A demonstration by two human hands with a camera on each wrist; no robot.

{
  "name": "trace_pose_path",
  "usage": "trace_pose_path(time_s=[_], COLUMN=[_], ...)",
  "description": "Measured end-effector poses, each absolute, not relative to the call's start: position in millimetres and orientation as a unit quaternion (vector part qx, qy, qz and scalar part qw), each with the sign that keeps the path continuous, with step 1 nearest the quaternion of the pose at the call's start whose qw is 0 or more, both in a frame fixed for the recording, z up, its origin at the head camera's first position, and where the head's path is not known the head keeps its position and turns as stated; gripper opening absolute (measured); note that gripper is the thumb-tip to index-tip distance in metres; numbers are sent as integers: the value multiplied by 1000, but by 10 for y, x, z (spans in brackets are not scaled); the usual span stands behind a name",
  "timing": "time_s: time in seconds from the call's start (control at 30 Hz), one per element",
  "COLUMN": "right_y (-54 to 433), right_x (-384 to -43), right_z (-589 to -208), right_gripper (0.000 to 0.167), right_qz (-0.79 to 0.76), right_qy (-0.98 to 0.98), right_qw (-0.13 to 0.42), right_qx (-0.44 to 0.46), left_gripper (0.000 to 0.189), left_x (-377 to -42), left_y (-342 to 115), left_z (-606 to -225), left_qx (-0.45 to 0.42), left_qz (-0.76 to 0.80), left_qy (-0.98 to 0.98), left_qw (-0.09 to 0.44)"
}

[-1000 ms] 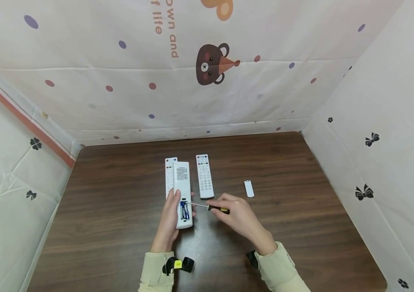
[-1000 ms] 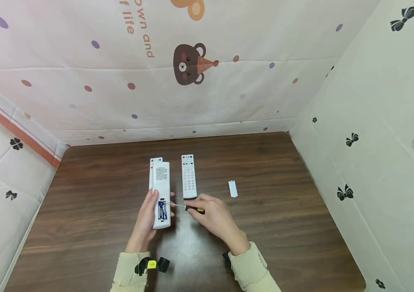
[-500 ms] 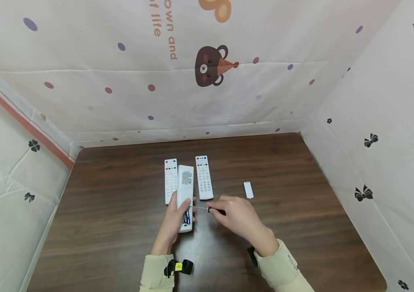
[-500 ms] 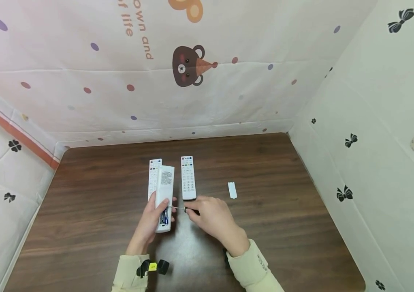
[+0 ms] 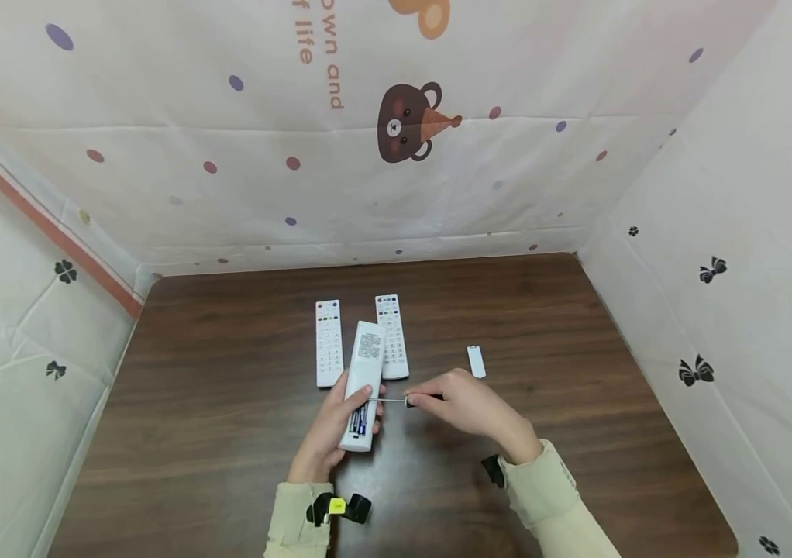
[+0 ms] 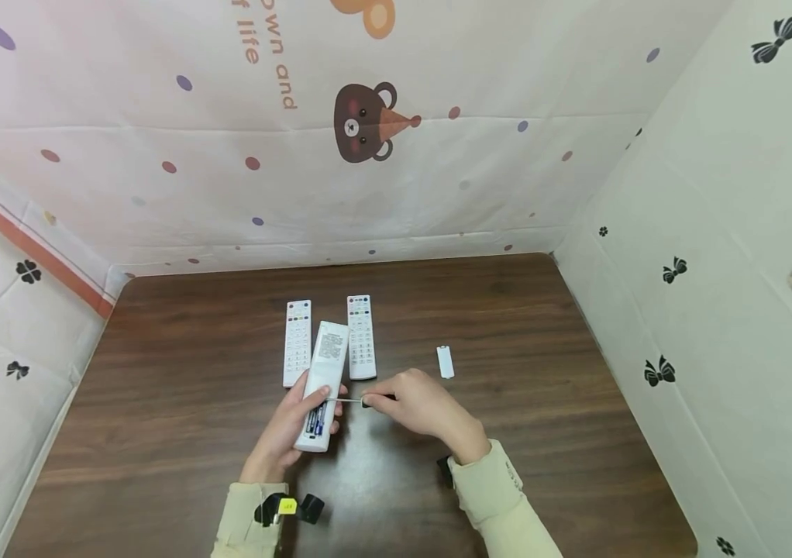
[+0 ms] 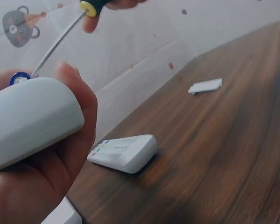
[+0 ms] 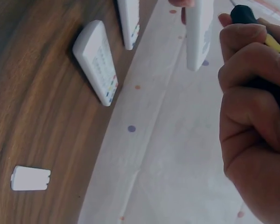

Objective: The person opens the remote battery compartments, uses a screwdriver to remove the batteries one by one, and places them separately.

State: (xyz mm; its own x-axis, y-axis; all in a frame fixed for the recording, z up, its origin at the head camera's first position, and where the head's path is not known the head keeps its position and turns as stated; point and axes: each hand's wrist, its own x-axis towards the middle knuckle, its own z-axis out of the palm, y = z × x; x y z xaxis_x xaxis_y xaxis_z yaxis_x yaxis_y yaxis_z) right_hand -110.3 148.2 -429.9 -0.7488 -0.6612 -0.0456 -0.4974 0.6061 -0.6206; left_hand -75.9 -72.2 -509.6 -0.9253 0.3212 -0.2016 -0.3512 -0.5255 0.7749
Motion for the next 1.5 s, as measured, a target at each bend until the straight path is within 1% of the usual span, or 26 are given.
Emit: trace_pose_path(time_s=[0.2, 0.6, 0.87, 1.03, 1.23, 1.5], right_y=[1536, 1590, 1597, 1594, 1570, 1550], right_x=[-1141, -1165, -1166, -1141, -1100, -1058], right_z=[-4388, -4475, -4487, -4477, -4497, -4551], right_gripper=[27, 25, 20, 22, 27, 32], right_qz=[-333, -366, -399, -408, -408, -403], right_qy=[873, 859, 843, 840, 846, 860], right_qw=[162, 216, 232, 237, 230, 178], right_qx=[-317, -287, -275, -267, -255, -258], left_gripper=[46, 46, 50, 51, 50, 45], left_x=[-765, -761, -762, -760, -746, -746], left_y=[-704, -693, -706, -723, -735, -726], left_z=[-5100, -5130, -5131, -5129, -5104, -5083], left_qx=[-21, -29, -32, -24, -16, -11], left_qz=[879, 887, 889, 890, 895, 899], left_qy=[428, 409, 407, 404, 397, 405], left_qw=[210, 212, 209, 208, 204, 164])
